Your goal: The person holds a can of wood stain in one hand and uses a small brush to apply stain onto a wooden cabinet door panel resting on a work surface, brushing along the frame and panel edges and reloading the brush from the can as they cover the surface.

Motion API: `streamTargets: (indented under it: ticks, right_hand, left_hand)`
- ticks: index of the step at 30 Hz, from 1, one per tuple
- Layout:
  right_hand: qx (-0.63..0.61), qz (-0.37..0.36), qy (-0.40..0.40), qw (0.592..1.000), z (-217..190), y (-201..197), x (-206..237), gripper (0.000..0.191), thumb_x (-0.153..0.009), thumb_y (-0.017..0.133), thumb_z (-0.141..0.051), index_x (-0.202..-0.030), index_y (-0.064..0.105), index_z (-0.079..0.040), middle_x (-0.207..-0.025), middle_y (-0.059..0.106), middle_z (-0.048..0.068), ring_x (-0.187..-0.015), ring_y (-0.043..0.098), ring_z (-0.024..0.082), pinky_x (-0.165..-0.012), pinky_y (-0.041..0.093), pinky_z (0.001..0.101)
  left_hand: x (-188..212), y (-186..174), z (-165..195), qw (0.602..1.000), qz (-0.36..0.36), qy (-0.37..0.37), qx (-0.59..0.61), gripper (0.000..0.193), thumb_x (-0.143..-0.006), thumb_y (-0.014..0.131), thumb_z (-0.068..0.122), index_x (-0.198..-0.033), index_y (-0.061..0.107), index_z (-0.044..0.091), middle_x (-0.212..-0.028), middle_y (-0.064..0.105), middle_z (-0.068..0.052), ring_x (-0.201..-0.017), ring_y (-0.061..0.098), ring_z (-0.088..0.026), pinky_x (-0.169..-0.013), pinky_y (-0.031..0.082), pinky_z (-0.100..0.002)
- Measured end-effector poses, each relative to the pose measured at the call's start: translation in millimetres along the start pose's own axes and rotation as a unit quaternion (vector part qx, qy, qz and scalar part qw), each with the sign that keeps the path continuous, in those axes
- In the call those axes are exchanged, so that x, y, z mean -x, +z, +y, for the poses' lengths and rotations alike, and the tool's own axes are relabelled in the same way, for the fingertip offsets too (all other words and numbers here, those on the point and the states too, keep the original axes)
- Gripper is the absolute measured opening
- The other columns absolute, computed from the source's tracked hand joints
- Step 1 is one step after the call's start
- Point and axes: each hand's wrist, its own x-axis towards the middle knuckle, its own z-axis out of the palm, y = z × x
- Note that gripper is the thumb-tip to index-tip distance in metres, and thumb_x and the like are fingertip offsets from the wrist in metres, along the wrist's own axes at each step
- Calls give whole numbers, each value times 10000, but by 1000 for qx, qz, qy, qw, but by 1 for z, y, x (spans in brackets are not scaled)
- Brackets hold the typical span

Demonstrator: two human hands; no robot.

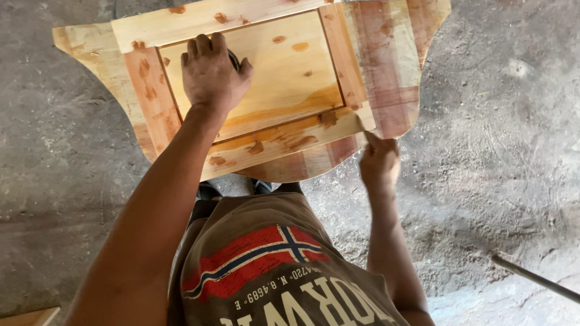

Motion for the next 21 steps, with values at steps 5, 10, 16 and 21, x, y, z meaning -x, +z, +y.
streamTargets:
  ticks: [5,10,16,21]
  right_hand:
    - [-15,-32,-42,999,-27,7,20,286,-950,617,-21,-1173,783,-89,-819,582,68,-670,455,158,-557,426,254]
    - [7,-7,72,997,-18,-9,-4,239,-937,655,-43,-1138,784,-46,-906,605,109,-686,508,92,-548,434,195]
    - [-112,-63,-112,985,-28,-1,-2,238,-1006,584,-85,-1130,787,-75,-760,602,51,-591,443,74,-464,390,184]
    - [-11,-76,48,996,-9,-11,-1,276,-1032,517,-23,-1131,774,-6,-745,591,-34,-431,333,89,-356,275,247]
  left_hand:
    - [2,1,-2,999,39,9,-2,500,-846,733,435,-1031,585,-7,-976,585,-177,-933,588,-323,-747,500,-453]
    - [2,3,-3,999,25,7,19,495,-877,742,434,-1044,583,-3,-987,588,-180,-931,590,-321,-772,497,-460]
    - [1,2,-3,999,41,15,5,502,-852,738,440,-1031,585,-4,-964,591,-177,-910,594,-318,-745,497,-450]
    - [0,1,-4,999,-33,-3,14,533,-905,708,456,-1069,584,-36,-950,579,-196,-886,583,-307,-710,499,-453]
